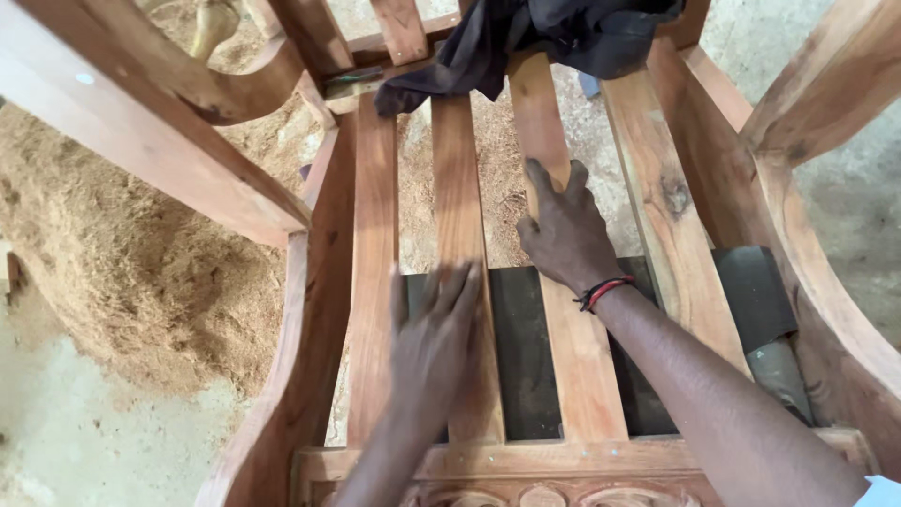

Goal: The person sands the wooden slats and the decorative floral carving on the back of a wooden chair by hand and brushes away the dust with a paintbrush.

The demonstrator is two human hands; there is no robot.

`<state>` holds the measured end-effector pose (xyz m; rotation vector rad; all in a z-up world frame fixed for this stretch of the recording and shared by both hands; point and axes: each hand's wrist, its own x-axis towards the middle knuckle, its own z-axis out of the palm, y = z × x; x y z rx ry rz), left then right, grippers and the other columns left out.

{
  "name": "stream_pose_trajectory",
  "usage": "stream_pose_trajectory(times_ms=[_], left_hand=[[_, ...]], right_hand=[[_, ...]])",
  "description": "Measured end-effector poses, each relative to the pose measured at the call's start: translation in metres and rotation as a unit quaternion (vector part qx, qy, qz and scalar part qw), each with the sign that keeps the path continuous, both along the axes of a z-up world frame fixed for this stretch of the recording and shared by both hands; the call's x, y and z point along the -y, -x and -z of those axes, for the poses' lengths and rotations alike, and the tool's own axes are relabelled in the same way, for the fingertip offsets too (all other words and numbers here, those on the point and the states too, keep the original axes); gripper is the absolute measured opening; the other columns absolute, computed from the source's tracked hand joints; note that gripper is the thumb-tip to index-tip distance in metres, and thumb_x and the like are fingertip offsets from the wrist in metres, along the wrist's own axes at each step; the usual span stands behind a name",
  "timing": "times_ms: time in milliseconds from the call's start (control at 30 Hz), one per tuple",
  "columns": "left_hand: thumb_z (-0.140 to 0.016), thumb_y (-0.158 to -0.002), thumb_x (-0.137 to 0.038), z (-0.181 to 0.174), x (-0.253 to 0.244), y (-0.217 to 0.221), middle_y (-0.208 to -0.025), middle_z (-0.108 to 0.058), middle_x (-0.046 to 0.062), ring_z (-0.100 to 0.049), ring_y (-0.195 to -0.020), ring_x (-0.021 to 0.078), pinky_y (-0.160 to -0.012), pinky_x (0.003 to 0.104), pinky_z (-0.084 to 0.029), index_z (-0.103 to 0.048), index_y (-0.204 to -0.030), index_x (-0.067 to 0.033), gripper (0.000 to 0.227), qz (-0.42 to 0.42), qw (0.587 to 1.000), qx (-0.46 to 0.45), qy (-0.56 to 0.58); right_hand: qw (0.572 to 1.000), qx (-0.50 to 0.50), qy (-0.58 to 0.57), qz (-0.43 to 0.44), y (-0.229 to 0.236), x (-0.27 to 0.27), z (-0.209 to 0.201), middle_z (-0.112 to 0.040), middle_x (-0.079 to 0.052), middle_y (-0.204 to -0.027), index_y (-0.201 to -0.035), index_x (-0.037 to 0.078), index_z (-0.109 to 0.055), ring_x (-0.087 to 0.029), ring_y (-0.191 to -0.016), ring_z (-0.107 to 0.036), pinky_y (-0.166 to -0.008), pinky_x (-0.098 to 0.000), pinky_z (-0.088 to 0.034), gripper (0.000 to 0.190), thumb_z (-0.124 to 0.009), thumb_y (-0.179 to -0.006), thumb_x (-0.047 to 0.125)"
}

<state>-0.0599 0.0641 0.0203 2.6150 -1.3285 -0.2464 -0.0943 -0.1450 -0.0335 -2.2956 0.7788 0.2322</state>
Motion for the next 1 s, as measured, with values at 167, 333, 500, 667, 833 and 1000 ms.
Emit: stream_pose_trajectory(times_ms=[167,333,500,667,833,1000], left_hand=[[-0.058,-0.097,-0.020,0.040,0.022,-0.051,-0.132,-0.070,0.004,-0.057,-0.134,0.0322,-0.121,0.068,-0.006,-0.064,-0.135,-0.0167,0.039,-0.002,1.000,0.031,-0.005],[-0.055,-0.101,-0.018,0.046,0.049,-0.073,-0.136,-0.066,0.006,-0.058,-0.132,0.0314,-0.119,0.062,-0.016,-0.062,-0.139,-0.0133,0.039,-0.028,0.998,-0.040,-0.029],[-0.059,-0.092,-0.019,-0.030,-0.029,0.035,-0.147,-0.060,0.006,-0.050,-0.141,0.0291,-0.121,0.066,-0.001,-0.058,-0.143,-0.0129,0.052,-0.047,0.998,-0.032,-0.037],[-0.059,-0.094,-0.018,0.034,0.025,-0.057,-0.145,-0.061,0.002,-0.048,-0.140,0.0321,-0.120,0.070,0.004,-0.061,-0.143,-0.0168,0.049,0.003,0.999,0.015,-0.034],[-0.058,-0.095,-0.016,0.052,0.074,-0.099,-0.139,-0.064,0.005,-0.045,-0.146,0.0311,-0.121,0.069,0.000,-0.065,-0.132,-0.0137,0.038,-0.009,0.994,-0.038,-0.098],[-0.053,-0.097,-0.018,-0.039,-0.033,0.029,-0.149,-0.059,0.004,-0.048,-0.143,0.0296,-0.124,0.070,-0.001,-0.054,-0.149,-0.0135,0.052,0.035,0.996,-0.075,-0.028]], right_hand=[[1.000,0.005,0.007,-0.007,-0.001,0.000,-0.001,-0.031,-0.037,-0.145,-0.156,0.018,-0.035,-0.056,-0.117,-0.054,-0.100,-0.0559,-0.048,0.078,-0.069,-0.086,0.023],[1.000,0.005,-0.001,-0.007,0.000,0.000,-0.006,-0.031,-0.037,-0.145,-0.158,0.019,-0.034,-0.056,-0.116,-0.054,-0.101,-0.0566,-0.047,0.079,-0.069,-0.088,0.023],[1.000,0.018,0.009,0.000,0.001,0.001,0.004,-0.028,-0.037,-0.147,-0.155,0.018,-0.036,-0.056,-0.120,-0.052,-0.099,-0.0550,-0.049,0.078,-0.070,-0.085,0.024],[1.000,-0.019,-0.012,-0.003,-0.005,-0.001,-0.006,-0.027,-0.035,-0.148,-0.158,0.019,-0.032,-0.055,-0.120,-0.052,-0.100,-0.0555,-0.048,0.080,-0.068,-0.087,0.022],[1.000,-0.001,-0.003,0.001,-0.001,0.000,-0.006,-0.028,-0.035,-0.148,-0.157,0.020,-0.035,-0.055,-0.123,-0.051,-0.103,-0.0548,-0.048,0.078,-0.069,-0.087,0.022],[0.999,0.043,0.019,-0.009,0.002,0.000,0.002,-0.028,-0.040,-0.146,-0.156,0.017,-0.036,-0.058,-0.121,-0.050,-0.101,-0.0553,-0.047,0.077,-0.071,-0.087,0.022]])
